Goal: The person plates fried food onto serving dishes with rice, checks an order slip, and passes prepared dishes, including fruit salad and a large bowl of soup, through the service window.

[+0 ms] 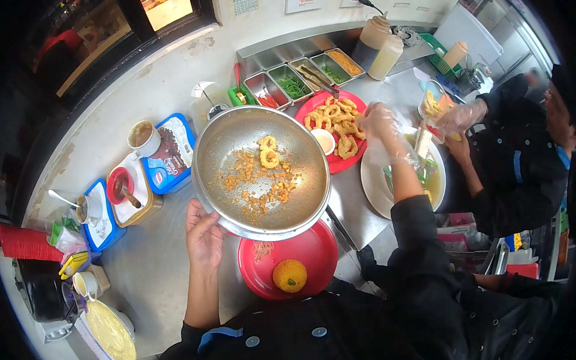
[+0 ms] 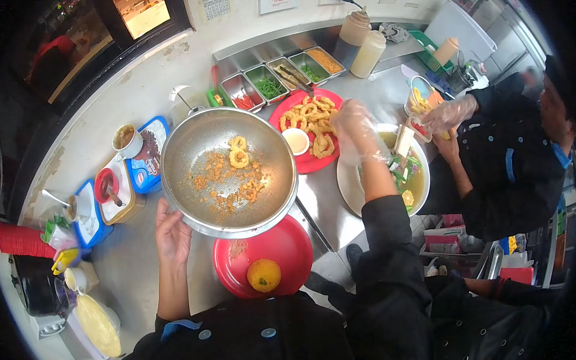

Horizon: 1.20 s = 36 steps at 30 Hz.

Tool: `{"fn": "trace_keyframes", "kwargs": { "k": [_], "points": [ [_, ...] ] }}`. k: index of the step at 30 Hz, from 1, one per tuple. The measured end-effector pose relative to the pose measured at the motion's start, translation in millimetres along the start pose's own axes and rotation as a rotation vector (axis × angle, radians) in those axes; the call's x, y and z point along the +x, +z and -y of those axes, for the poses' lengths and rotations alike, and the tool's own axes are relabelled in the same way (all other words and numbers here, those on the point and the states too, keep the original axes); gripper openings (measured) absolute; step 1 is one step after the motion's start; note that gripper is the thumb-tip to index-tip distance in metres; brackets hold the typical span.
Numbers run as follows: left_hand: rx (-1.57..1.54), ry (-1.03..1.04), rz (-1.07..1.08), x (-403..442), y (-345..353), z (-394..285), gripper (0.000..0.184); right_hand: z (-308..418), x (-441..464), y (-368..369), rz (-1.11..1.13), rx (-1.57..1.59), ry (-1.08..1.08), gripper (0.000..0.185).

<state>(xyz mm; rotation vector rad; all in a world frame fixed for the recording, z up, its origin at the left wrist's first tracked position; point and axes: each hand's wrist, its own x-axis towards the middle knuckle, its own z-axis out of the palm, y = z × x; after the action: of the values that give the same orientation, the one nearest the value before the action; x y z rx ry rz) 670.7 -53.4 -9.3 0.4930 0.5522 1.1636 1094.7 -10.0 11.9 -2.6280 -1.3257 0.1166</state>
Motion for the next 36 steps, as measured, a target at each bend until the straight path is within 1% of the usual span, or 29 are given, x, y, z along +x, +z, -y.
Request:
{"fn": "trace_keyframes", "kwargs": {
  "k": [1, 3, 4, 5, 7, 8, 10, 12, 14, 15, 16, 17, 19, 20, 22, 23, 25, 28, 30, 32, 34, 35, 36],
  "points": [
    [0.000, 0.000, -0.002, 1, -3, 2, 0.026, -8, 14, 1, 0.002, 0.000, -0.001, 0.030],
    [0.025, -0.003, 0.093, 2, -11, 5, 0.031, -21, 44, 9, 0.093, 0.179, 0.127, 0.030],
    [0.026, -0.004, 0.096, 3, -10, 6, 0.031, -25, 57, 22, 0.077, 0.047, 0.084, 0.029],
    [0.040, -0.009, 0.090, 4, -9, 7, 0.032, -33, 63, 39, 0.074, 0.050, 0.086, 0.029],
    [0.056, -0.015, 0.088, 5, -5, 7, 0.032, -38, 62, 53, 0.007, -0.537, -0.460, 0.029],
    [0.045, -0.021, 0.095, 4, -2, 7, 0.031, -41, 68, 54, 0.006, -0.536, -0.461, 0.029],
    [0.034, -0.023, 0.094, 4, -1, 6, 0.030, -9, 51, 16, -0.003, 0.012, -0.105, 0.028],
    [0.013, -0.035, 0.122, 5, -2, 7, 0.029, 36, 21, -16, 0.095, 0.175, -0.114, 0.026],
    [0.005, -0.048, 0.127, 6, 3, 8, 0.028, 71, -34, -38, 0.032, -0.043, -0.938, 0.021],
    [0.000, -0.061, 0.136, 6, 6, 9, 0.026, 75, -55, -34, -0.089, 0.324, -1.048, 0.020],
    [0.001, -0.065, 0.138, 6, 8, 11, 0.026, 94, -80, -49, 0.033, 0.271, -1.039, 0.022],
    [0.003, -0.062, 0.151, 5, 10, 12, 0.025, 105, -86, -43, 0.030, 0.271, -1.035, 0.022],
    [0.005, -0.055, 0.167, 4, 12, 13, 0.024, 118, -91, -31, 0.185, -0.046, -0.956, 0.026],
    [0.005, -0.063, 0.172, 3, 12, 12, 0.022, 117, -92, -28, 0.181, -0.046, -0.960, 0.026],
    [0.006, -0.069, 0.176, 1, 11, 12, 0.021, 116, -94, -25, 0.110, -0.022, -1.066, 0.026],
    [0.013, -0.066, 0.160, 0, 11, 12, 0.021, 116, -94, -24, 0.109, -0.022, -1.065, 0.026],
    [0.020, -0.067, 0.152, 0, 10, 13, 0.021, 116, -93, -25, 0.140, -0.192, -1.077, 0.025],
    [0.039, -0.059, 0.133, 0, 10, 13, 0.021, 110, -93, -13, 0.175, -0.102, -1.036, 0.021],
    [0.068, -0.091, 0.066, 0, 14, 12, 0.020, 106, -92, -10, 0.203, -0.044, -1.008, 0.018],
    [0.061, -0.088, 0.065, 0, 15, 13, 0.020, 102, -90, -12, 0.234, 0.016, -0.982, 0.016],
    [0.056, -0.089, 0.062, 1, 16, 13, 0.020, 95, -85, -20, 0.166, 0.180, -0.933, 0.010],
    [0.047, -0.074, 0.053, 1, 17, 13, 0.020, 88, -81, -21, 0.169, 0.181, -0.933, 0.010],
    [0.038, -0.059, 0.045, 1, 17, 13, 0.020, 79, -72, -22, 0.048, 0.283, -0.797, 0.011]
  ]
}}
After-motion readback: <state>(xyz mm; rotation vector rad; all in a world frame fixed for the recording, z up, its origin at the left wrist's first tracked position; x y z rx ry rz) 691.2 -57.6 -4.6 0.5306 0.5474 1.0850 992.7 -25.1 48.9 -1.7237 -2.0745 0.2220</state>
